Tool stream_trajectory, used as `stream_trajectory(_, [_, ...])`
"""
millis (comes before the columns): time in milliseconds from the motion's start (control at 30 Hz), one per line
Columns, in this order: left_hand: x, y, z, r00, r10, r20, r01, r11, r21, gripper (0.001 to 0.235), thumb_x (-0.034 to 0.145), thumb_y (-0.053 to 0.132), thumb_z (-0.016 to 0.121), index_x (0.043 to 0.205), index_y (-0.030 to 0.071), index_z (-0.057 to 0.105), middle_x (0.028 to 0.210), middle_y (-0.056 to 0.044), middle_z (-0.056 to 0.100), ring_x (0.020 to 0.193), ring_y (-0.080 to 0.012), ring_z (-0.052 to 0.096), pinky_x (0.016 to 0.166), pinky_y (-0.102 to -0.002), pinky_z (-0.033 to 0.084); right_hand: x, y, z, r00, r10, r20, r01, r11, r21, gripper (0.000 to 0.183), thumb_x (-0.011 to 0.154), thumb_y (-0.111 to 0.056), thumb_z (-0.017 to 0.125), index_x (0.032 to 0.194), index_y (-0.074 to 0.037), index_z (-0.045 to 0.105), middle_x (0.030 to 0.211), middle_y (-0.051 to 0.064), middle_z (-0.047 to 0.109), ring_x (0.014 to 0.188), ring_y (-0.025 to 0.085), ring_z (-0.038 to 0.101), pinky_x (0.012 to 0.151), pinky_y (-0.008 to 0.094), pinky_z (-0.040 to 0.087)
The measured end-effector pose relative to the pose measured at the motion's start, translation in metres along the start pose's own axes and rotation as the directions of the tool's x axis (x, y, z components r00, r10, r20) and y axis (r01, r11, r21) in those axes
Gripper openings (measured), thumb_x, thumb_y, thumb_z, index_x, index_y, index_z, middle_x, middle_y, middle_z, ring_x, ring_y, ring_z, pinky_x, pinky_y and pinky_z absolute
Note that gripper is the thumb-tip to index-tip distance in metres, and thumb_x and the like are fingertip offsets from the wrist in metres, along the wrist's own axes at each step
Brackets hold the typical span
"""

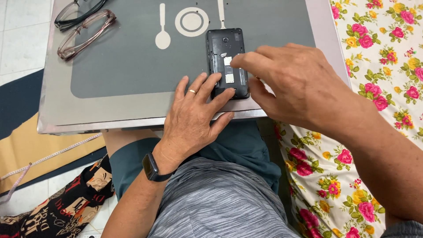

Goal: The person uses a small screwdriver to remove screws from the back of a disassembled mobile phone placed on a table. They then use their fingers to adjust internal components and the back cover while another person folds cardboard nearby.

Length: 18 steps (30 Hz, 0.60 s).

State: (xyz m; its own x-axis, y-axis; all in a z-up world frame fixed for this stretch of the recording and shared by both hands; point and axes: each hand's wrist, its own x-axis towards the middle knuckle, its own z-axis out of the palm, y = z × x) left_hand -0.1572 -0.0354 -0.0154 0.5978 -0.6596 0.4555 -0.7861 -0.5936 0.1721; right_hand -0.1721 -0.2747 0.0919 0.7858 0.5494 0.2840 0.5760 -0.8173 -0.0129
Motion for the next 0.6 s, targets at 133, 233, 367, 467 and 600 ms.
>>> stream_trajectory(133, [-0.001,0.0,0.001,1.0,-0.002,0.005,0.002,1.0,-0.004,0.044,0.107,0.042,0.072,0.145,0.02,0.067,0.157,-0.015,0.057,0.143,-0.0435,0.058,0.117,-0.068,0.041,-0.001,0.001,-0.002,0.997,-0.007,0.073,-0.001,0.994,0.108,0.035,0.105,-0.006,0.062,0.139,-0.01,0.069,0.102,0.008,0.075,0.075,0.035,0.07,0.056,0.051,0.051])
stream_trajectory(233, [-0.001,0.0,0.002,1.0,-0.005,0.009,0.005,1.0,0.0,0.043,0.107,0.042,0.071,0.144,0.02,0.066,0.157,-0.015,0.057,0.143,-0.0437,0.058,0.117,-0.067,0.04,-0.009,0.01,0.017,0.992,-0.027,-0.125,0.021,0.999,-0.043,0.017,0.113,-0.016,0.077,0.128,-0.01,0.074,0.081,0.003,0.074,0.063,0.035,0.066,0.07,0.045,0.056])
stream_trajectory(367, [-0.001,0.0,0.002,1.0,-0.001,-0.001,0.001,1.0,0.005,0.043,0.107,0.042,0.071,0.143,0.019,0.068,0.156,-0.015,0.056,0.143,-0.0422,0.058,0.116,-0.068,0.042,-0.002,0.0,0.0,0.997,0.048,0.053,-0.052,0.996,0.073,0.039,0.106,-0.019,0.067,0.143,-0.01,0.062,0.108,0.011,0.074,0.085,0.037,0.07,0.067,0.053,0.053])
stream_trajectory(467, [-0.001,0.0,0.002,1.0,0.002,0.005,-0.002,1.0,0.014,0.046,0.107,0.043,0.072,0.146,0.02,0.066,0.158,-0.015,0.056,0.144,-0.0421,0.058,0.117,-0.068,0.042,-0.008,0.005,0.007,0.999,-0.049,0.003,0.047,0.98,0.195,0.042,0.105,0.0,0.063,0.146,-0.01,0.066,0.079,0.0,0.069,0.063,0.027,0.065,0.069,0.048,0.054])
stream_trajectory(600, [-0.001,0.001,0.002,1.0,-0.006,0.004,0.006,1.0,0.003,0.044,0.107,0.042,0.073,0.145,0.019,0.067,0.157,-0.014,0.057,0.144,-0.0426,0.058,0.118,-0.068,0.041,-0.008,0.004,0.009,0.996,-0.037,-0.085,0.038,0.999,0.01,0.028,0.111,-0.013,0.07,0.139,-0.01,0.067,0.081,0.005,0.069,0.064,0.034,0.063,0.07,0.047,0.053])
